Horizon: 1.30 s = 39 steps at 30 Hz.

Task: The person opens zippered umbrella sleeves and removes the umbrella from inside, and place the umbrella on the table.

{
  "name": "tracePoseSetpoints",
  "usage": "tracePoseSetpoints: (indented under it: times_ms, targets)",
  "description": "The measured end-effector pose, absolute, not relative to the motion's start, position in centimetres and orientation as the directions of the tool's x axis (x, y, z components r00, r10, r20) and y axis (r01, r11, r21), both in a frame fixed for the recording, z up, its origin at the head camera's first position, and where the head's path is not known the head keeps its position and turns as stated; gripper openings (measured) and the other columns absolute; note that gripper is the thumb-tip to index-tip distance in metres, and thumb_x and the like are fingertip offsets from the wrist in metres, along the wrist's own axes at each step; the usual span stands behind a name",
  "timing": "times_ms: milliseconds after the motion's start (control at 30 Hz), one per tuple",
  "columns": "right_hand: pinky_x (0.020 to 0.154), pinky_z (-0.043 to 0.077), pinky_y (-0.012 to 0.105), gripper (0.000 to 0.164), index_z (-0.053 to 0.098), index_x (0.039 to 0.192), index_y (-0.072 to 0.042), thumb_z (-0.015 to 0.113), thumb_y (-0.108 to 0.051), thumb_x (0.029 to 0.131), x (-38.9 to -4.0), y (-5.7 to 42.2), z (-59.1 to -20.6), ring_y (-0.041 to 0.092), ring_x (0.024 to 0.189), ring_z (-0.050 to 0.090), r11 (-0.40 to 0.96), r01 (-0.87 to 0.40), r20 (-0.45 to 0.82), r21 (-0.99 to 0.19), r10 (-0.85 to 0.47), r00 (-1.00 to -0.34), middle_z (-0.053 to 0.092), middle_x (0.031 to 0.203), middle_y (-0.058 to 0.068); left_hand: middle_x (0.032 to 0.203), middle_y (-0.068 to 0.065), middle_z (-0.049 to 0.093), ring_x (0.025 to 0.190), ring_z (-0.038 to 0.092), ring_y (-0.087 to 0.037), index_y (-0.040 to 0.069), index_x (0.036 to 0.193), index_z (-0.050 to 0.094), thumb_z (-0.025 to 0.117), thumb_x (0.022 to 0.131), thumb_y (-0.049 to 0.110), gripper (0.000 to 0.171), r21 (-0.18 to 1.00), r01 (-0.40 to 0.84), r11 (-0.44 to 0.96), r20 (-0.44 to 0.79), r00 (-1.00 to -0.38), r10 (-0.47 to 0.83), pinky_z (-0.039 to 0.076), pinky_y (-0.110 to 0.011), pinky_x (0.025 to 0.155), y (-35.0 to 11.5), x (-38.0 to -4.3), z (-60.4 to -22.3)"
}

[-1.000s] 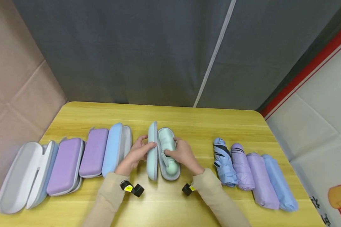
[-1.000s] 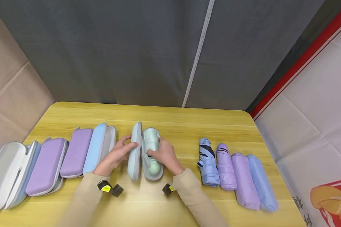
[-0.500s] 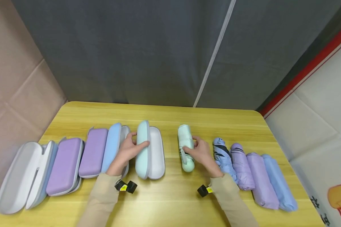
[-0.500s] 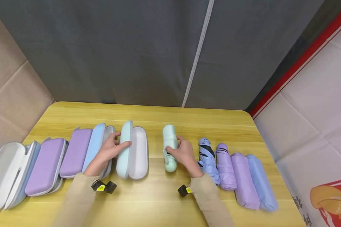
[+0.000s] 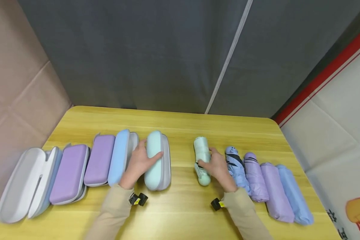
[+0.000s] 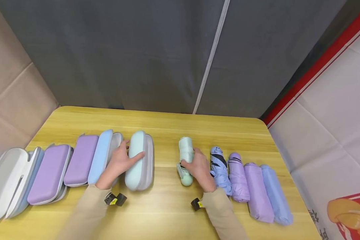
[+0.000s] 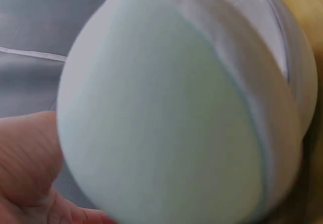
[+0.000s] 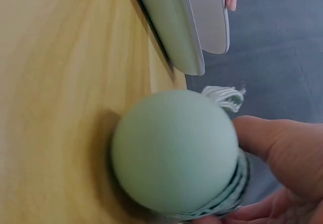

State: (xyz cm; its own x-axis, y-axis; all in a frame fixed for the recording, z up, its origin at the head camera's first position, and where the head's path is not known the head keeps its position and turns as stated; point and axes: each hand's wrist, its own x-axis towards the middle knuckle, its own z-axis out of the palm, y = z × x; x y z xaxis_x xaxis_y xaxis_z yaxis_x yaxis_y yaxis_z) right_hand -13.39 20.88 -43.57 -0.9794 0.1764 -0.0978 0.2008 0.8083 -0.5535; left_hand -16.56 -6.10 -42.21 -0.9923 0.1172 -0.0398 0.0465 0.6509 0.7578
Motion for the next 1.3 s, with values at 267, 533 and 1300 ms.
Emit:
tracePoseSetpoints:
  times_ms: [267, 533, 1300]
  targets:
    - [0.092, 0.043, 0.052, 0.085, 0.032, 0.141, 0.004, 0.074, -0.036, 0.079, -13.4, 19.7, -42.6, 0.041, 0.118, 0.047, 0.880, 0.136, -0.083, -0.456, 0.110, -0.990, 0.042, 0.136, 0.028, 0.118, -0.032, 0.049, 0.100, 0.054, -0.042, -0.011, 0.129, 0.044, 0.064, 0.084, 0.036, 0.068, 0.673, 0.104, 0.732, 0.070, -0.995, 0.077, 0.049, -0.053, 0.078, -6.6, -16.1, -41.9]
    - [0.095, 0.036, 0.060, 0.077, 0.033, 0.142, -0.001, 0.072, -0.031, 0.082, -12.8, 18.1, -40.8, 0.043, 0.124, 0.039, 0.890, -0.124, 0.221, -0.438, -0.027, -0.975, 0.039, 0.138, 0.026, 0.134, -0.031, 0.040, 0.122, 0.036, -0.046, -0.009, 0.131, 0.045, 0.057, 0.089, 0.024, 0.055, 0.590, 0.314, 0.744, 0.327, -0.935, 0.135, 0.034, -0.058, 0.097, -6.4, -15.3, -40.8]
    - [0.087, 0.002, 0.083, 0.086, 0.010, 0.152, -0.025, 0.042, -0.069, 0.085, -13.3, 16.6, -38.6, 0.040, 0.140, -0.006, 0.984, -0.040, 0.136, -0.176, -0.016, -0.991, -0.004, 0.156, 0.012, 0.155, -0.017, 0.000, 0.141, -0.007, -0.038, 0.016, 0.150, 0.024, 0.046, 0.082, 0.068, 0.088, 0.192, 0.425, 0.885, 0.225, -0.896, 0.382, -0.001, -0.063, 0.107, -3.6, -16.0, -39.8]
